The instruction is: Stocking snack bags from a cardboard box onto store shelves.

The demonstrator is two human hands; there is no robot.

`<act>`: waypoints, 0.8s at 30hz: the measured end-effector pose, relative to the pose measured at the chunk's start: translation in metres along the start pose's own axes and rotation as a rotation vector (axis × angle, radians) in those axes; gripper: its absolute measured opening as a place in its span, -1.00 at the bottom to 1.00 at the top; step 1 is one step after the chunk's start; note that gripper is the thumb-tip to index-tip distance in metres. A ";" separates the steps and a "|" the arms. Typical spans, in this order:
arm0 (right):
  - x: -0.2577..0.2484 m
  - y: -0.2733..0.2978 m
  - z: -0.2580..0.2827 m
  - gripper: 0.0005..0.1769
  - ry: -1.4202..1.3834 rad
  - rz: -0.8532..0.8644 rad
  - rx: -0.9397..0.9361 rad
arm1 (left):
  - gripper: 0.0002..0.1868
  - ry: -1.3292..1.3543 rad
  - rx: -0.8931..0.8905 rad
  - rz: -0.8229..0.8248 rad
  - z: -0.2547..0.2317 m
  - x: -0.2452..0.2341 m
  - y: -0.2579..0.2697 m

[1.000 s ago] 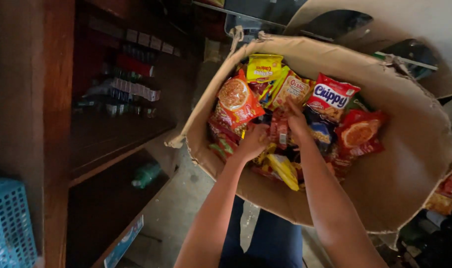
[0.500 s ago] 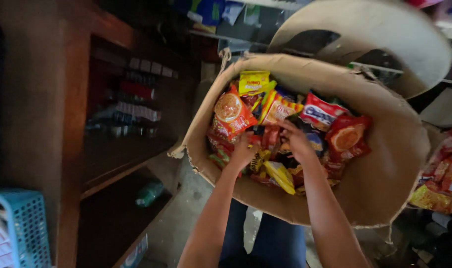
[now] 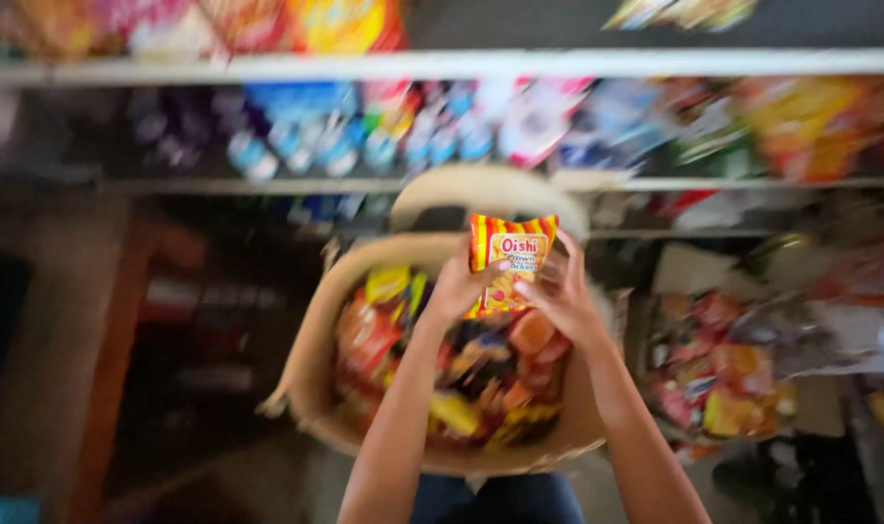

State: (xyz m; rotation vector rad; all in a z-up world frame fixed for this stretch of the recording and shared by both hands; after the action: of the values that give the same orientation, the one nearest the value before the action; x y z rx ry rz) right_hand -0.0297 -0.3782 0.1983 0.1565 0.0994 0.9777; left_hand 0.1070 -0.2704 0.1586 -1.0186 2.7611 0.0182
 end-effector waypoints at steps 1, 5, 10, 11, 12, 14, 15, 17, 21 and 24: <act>-0.021 -0.005 0.020 -0.03 0.007 -0.022 -0.036 | -0.27 0.001 0.041 0.012 -0.022 0.015 -0.019; -0.105 -0.028 0.092 -0.02 -0.044 -0.077 -0.185 | -0.22 0.233 0.335 0.033 -0.141 0.065 -0.077; -0.184 -0.063 0.187 -0.34 0.065 -0.228 -0.427 | -0.17 0.080 0.659 -0.099 -0.237 0.092 -0.123; -0.193 -0.067 0.207 -0.37 0.092 -0.276 -0.511 | -0.20 -0.033 0.636 -0.122 -0.239 0.098 -0.133; -0.202 -0.070 0.227 -0.41 0.118 -0.324 -0.594 | -0.23 -0.144 0.612 -0.146 -0.241 0.102 -0.143; -0.216 -0.108 0.232 -0.44 0.105 -0.332 -0.628 | -0.19 -0.237 0.716 -0.210 -0.254 0.107 -0.148; -0.223 -0.126 0.234 -0.46 0.097 -0.342 -0.648 | -0.15 -0.325 0.808 -0.270 -0.262 0.109 -0.147; -0.226 -0.150 0.233 -0.46 0.124 -0.351 -0.617 | -0.07 -0.366 0.799 -0.251 -0.256 0.119 -0.157; -0.233 -0.207 0.208 -0.47 0.354 -0.388 -0.474 | 0.07 -0.724 0.632 -0.111 -0.210 0.137 -0.194; -0.242 -0.238 0.182 -0.53 0.585 -0.432 -0.492 | 0.15 -0.986 0.428 0.023 -0.182 0.140 -0.204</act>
State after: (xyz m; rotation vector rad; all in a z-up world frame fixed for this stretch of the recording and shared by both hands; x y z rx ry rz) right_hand 0.0582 -0.7254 0.3391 -0.5888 0.4061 0.5657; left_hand 0.1015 -0.5310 0.3219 -0.6099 1.7675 -0.0522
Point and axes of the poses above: each hand's wrist, its own y-axis away from the middle knuckle, its own x-axis out of the palm, z = x × y, the point moved 10 cm from there along -y, towards the middle knuckle, and after that the axes turned 11 degrees about x, right-handed, at the moved point
